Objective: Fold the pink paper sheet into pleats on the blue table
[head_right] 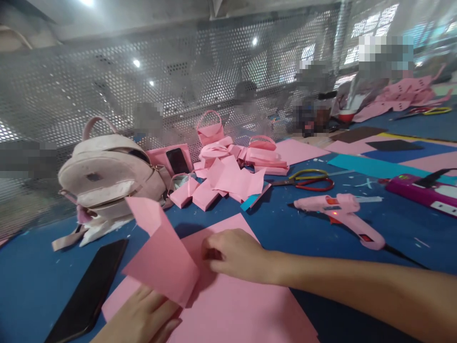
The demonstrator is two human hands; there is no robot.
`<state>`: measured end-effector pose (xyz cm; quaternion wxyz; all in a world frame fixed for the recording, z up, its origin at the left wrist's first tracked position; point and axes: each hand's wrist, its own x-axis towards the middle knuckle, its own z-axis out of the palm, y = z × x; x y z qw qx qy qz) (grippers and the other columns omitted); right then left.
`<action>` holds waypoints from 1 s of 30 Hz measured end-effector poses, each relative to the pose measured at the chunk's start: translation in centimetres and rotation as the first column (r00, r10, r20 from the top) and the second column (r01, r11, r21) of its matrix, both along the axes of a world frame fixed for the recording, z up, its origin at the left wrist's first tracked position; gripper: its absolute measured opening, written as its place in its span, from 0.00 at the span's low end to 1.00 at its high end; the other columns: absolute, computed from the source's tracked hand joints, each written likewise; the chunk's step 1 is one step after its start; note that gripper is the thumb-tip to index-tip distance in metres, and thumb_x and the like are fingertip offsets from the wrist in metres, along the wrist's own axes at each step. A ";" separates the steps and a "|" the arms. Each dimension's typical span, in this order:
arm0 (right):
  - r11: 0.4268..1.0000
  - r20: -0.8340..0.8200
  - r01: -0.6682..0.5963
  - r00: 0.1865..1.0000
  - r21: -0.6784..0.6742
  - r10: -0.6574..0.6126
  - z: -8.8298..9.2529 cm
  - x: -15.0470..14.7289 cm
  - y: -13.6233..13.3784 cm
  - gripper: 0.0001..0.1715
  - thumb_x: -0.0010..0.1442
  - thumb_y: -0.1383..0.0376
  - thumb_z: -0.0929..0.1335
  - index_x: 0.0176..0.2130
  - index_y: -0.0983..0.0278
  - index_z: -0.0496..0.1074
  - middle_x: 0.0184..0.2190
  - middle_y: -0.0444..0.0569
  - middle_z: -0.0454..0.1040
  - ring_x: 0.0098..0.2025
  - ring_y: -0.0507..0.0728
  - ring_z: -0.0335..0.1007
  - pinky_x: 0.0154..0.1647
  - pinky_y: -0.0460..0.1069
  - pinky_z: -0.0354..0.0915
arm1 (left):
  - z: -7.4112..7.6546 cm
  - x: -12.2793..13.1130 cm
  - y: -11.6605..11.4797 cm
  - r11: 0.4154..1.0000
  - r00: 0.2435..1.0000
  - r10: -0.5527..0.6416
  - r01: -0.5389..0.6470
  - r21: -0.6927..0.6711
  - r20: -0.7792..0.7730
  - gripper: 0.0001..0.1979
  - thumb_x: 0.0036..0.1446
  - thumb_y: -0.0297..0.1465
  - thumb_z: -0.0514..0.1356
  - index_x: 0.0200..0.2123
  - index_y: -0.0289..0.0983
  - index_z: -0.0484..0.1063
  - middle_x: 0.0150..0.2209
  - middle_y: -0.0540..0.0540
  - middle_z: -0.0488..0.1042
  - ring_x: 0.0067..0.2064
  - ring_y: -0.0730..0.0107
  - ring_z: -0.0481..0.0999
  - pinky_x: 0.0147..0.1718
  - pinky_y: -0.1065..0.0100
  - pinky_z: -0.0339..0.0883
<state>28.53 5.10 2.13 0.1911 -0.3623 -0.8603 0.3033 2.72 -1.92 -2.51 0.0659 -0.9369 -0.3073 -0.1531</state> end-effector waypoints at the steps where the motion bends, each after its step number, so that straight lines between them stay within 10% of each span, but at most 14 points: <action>1: 1.000 -0.007 -0.014 1.000 0.001 0.014 -0.1 0.0 0.0 0.08 0.52 0.74 0.67 0.31 0.63 0.75 0.29 0.43 0.75 0.29 0.52 0.66 0.29 0.45 0.53 | -0.1 0.0 -0.1 1.000 1.000 0.001 -0.001 0.028 0.007 0.12 0.66 0.29 0.47 0.40 0.41 0.71 0.33 0.44 0.75 0.34 0.59 0.75 0.32 0.62 0.71; 11: 0.996 0.008 -0.035 0.999 0.076 0.034 -1.0 -0.2 -0.6 0.03 0.57 0.65 0.71 0.32 0.63 0.75 0.30 0.44 0.75 0.30 0.53 0.67 0.31 0.45 0.55 | 3.2 0.9 -0.1 0.999 0.999 -0.050 0.050 -0.015 -0.013 0.18 0.60 0.22 0.52 0.53 0.37 0.68 0.49 0.38 0.77 0.50 0.57 0.77 0.46 0.63 0.73; 30: 0.992 0.032 -0.004 0.999 0.128 0.000 -0.7 -0.3 -0.8 0.06 0.57 0.66 0.70 0.28 0.63 0.70 0.28 0.42 0.72 0.29 0.52 0.64 0.29 0.46 0.51 | 2.6 1.4 -0.5 0.980 0.987 0.074 -0.045 -0.196 0.144 0.16 0.63 0.31 0.52 0.52 0.41 0.70 0.50 0.38 0.74 0.49 0.55 0.75 0.43 0.61 0.73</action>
